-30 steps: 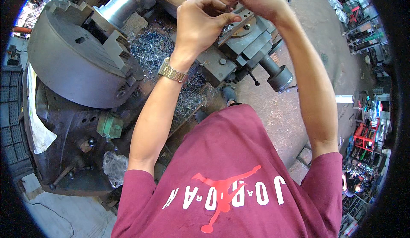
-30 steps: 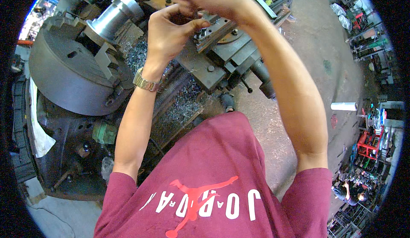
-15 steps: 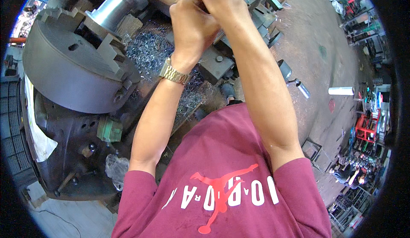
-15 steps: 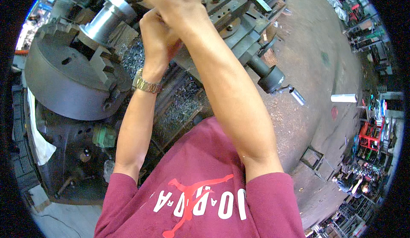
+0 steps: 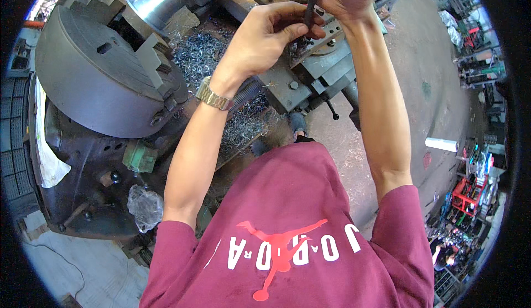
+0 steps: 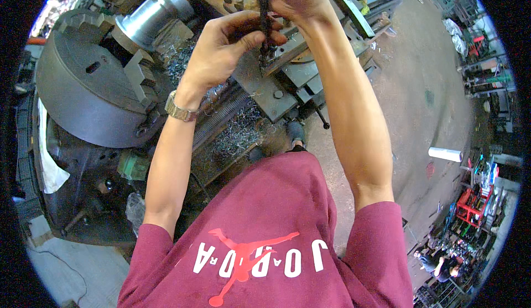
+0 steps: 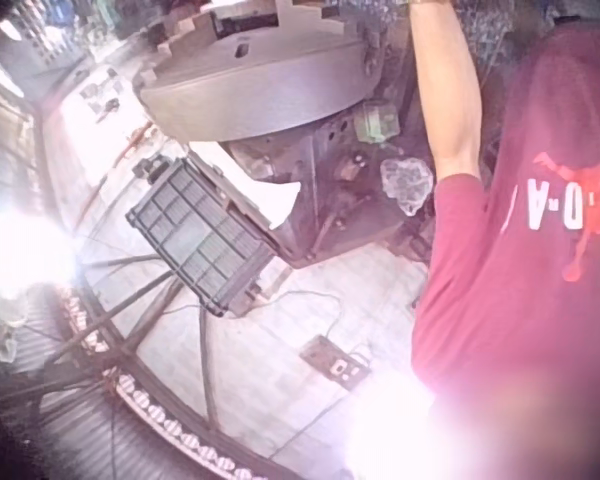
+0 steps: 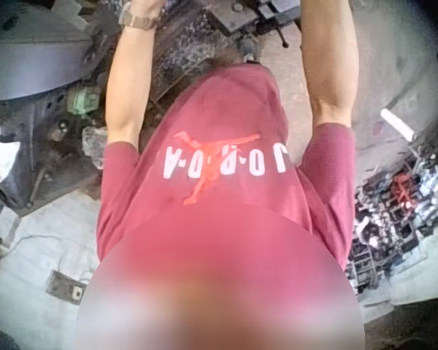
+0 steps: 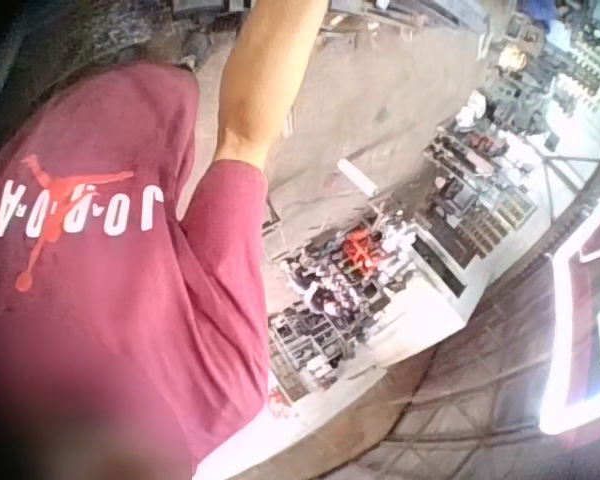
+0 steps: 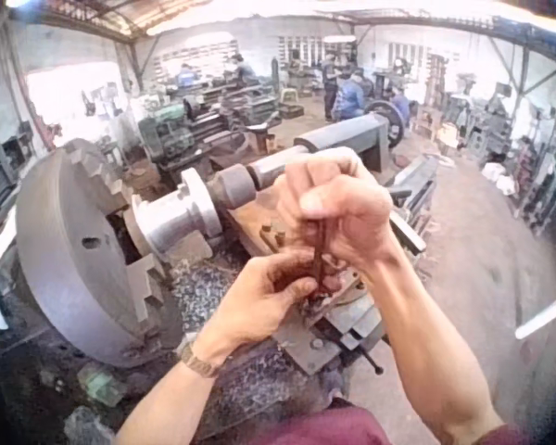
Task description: The person uses an Allen key to loosen and tighten set screws on a lathe tool post, then repositions the tool and secures it. The person repeats this adjustment process several times while standing at the lathe.
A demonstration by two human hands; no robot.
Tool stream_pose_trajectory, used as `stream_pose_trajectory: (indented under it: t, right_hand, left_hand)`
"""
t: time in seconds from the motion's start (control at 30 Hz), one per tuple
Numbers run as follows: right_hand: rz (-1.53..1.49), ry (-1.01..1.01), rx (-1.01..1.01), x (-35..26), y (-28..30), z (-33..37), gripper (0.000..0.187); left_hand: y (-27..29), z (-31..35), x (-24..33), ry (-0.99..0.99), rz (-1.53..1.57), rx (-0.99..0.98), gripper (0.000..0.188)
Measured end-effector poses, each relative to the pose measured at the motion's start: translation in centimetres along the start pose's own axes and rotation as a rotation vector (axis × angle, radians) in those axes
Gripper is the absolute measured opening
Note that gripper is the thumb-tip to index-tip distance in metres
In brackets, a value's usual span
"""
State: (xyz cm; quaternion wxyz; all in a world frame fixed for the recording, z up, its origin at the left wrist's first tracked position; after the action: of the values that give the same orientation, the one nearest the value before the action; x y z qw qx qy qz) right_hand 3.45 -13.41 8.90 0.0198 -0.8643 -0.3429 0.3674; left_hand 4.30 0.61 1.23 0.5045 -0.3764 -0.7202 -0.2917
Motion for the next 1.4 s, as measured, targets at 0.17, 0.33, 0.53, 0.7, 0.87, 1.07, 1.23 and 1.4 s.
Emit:
stream_pose_trajectory:
  t: [0.17,0.33,0.53,0.7,0.87,1.07,1.23,1.4]
  right_hand:
    - [1.006,0.387,0.309,-0.4,-2.3,2.8,0.023]
    - [0.432,0.423,0.808,0.7,-4.2,6.1,0.052]
    - [-0.507,-0.113,0.132,-0.8,-0.4,3.2,0.059]
    - [-0.014,-0.361,0.329,-2.2,-0.8,2.3,0.050]
    - [0.858,-0.332,0.372,-5.6,-4.9,1.7,0.024]
    - [0.865,-0.373,-0.401,-6.1,-3.9,-1.2,0.013]
    - [1.289,-0.036,-0.214,-6.2,-4.2,1.0,0.023]
    - [0.985,0.093,0.436,-3.7,-6.1,4.0,0.024]
  left_hand:
    - [-0.1,0.3,0.3,-0.028,-0.072,0.082,0.025]
    - [-0.6,0.2,0.0,0.050,-0.133,0.172,0.021]
    - [-0.6,-0.1,0.0,-0.016,-0.347,0.251,0.019]
    - [-1.2,0.0,-0.4,-0.070,-0.222,0.307,0.022]
    - [-1.6,0.2,-0.6,-0.074,-0.361,0.297,0.025]
    - [-1.1,0.1,0.0,0.015,-0.038,0.118,0.024]
    - [-0.7,-0.1,0.5,0.020,-0.011,0.084,0.017]
    - [-1.3,0.1,0.9,-0.067,-0.200,0.243,0.013]
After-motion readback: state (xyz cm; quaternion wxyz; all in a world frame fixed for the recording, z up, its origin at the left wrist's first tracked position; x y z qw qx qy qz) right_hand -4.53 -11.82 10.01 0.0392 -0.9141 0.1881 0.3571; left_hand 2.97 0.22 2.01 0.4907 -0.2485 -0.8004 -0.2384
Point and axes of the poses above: each hand's wrist, its own z-axis away from the middle knuckle, its own y-axis out of the back of the hand, x = y × z, the point moved 2 cm from there along -z, towards the middle knuckle, and after that the axes turned 1 degree about -z, right-handed, at the moved point
